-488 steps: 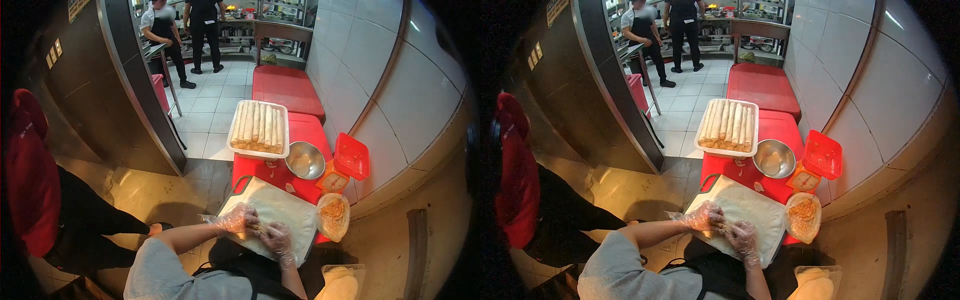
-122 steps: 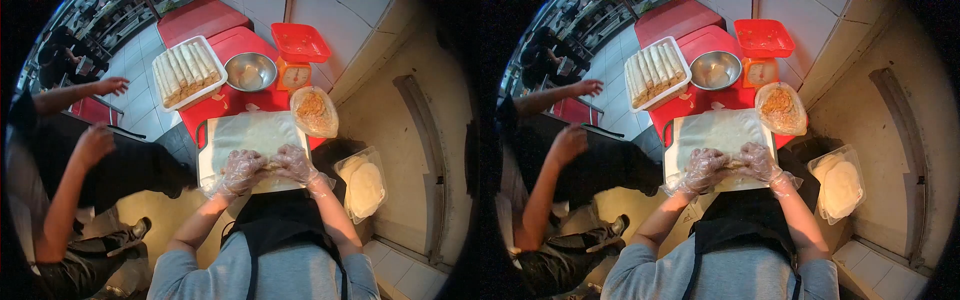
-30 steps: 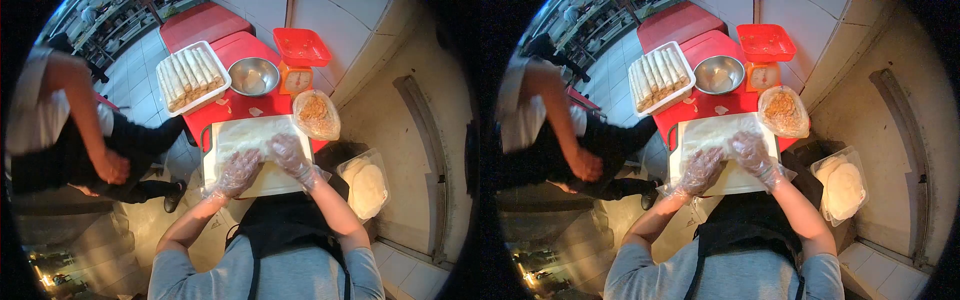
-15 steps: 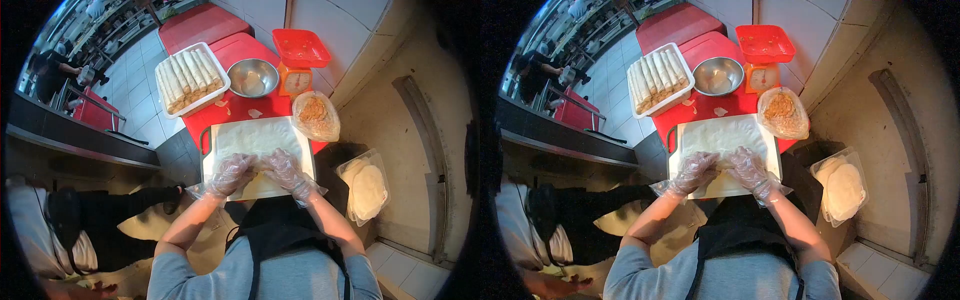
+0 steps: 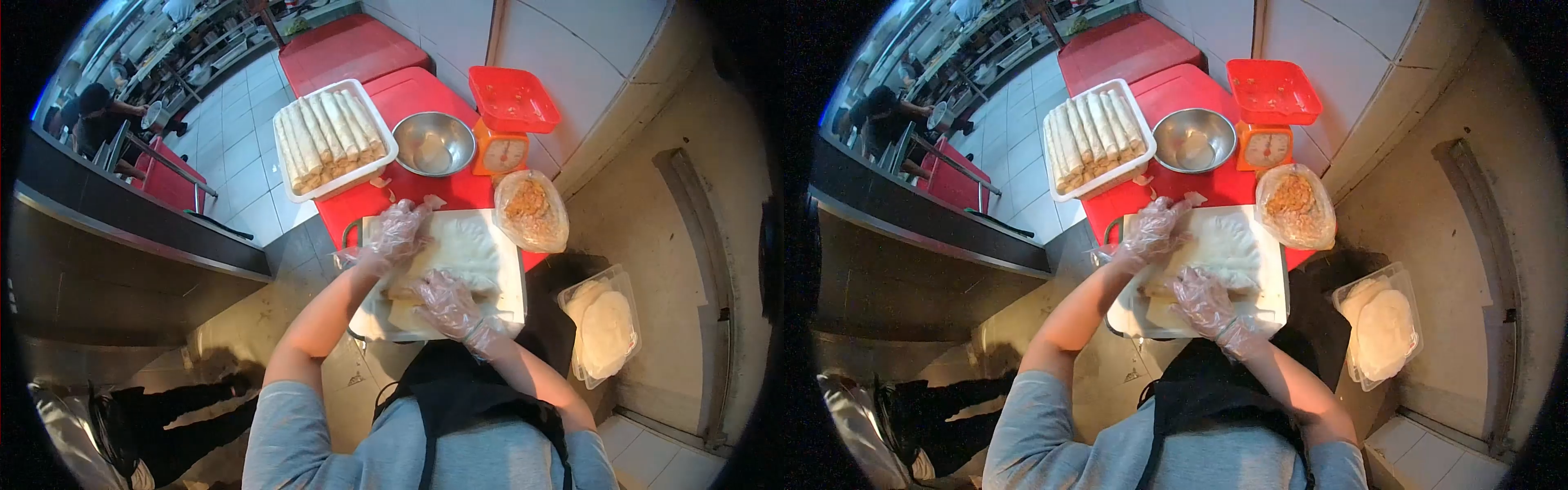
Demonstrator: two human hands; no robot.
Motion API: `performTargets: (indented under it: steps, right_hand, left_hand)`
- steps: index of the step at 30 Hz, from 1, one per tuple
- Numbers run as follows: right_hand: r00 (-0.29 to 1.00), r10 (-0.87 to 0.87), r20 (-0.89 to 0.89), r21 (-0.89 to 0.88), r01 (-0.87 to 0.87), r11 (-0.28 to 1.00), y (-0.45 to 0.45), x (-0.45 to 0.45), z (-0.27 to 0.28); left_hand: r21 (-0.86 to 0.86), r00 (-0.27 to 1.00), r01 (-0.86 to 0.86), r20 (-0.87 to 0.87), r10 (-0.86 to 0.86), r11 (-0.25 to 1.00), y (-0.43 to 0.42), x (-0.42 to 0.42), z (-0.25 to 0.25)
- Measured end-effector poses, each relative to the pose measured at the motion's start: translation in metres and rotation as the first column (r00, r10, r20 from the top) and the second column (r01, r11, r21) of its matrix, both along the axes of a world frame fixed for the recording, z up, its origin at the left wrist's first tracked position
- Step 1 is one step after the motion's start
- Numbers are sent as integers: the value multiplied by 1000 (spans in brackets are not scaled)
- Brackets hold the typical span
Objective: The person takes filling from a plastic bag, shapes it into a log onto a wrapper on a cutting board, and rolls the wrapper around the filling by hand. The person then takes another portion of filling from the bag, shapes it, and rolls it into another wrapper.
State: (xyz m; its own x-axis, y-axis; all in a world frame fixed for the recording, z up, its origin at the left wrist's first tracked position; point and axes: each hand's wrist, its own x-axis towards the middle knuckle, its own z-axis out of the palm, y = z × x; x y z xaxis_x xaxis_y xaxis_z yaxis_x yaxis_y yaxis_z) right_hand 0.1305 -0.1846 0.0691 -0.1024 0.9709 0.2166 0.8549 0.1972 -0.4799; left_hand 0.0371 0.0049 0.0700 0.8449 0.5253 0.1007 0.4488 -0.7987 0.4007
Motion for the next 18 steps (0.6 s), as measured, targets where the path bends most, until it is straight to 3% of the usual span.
performTargets:
  steps: [2, 3, 6, 9, 12, 15, 18]
  right_hand:
    - [1000, -2, 27, 95, 0, 996, 0, 0, -13]
    - [999, 6, 37, 110, -10, 994, 1, -1, -18]
    - [998, 51, 36, 185, -57, 981, 4, 1, -19]
    - [996, 69, 51, 213, -78, 974, 6, -1, -20]
    - [996, 70, 63, 172, -80, 982, 3, -3, -20]
    - [994, 93, 66, 153, -102, 983, 5, -4, -21]
    - [995, 92, 25, 151, -95, 984, 16, -10, -21]
  left_hand:
    - [-94, 997, 27, -64, -33, 995, 10, 7, -7]
    - [-75, 996, 76, 41, -73, 994, 15, 6, -11]
    - [-283, 992, 88, -61, -110, 955, 31, 13, -26]
    - [-53, 947, 308, 117, -300, 950, 36, 10, -25]
    - [92, 798, 412, 445, -407, 907, 35, 16, -23]
    - [-268, 922, 355, 260, -288, 896, 30, 13, -18]
    - [-173, 938, 329, 169, -302, 928, 34, 9, -17]
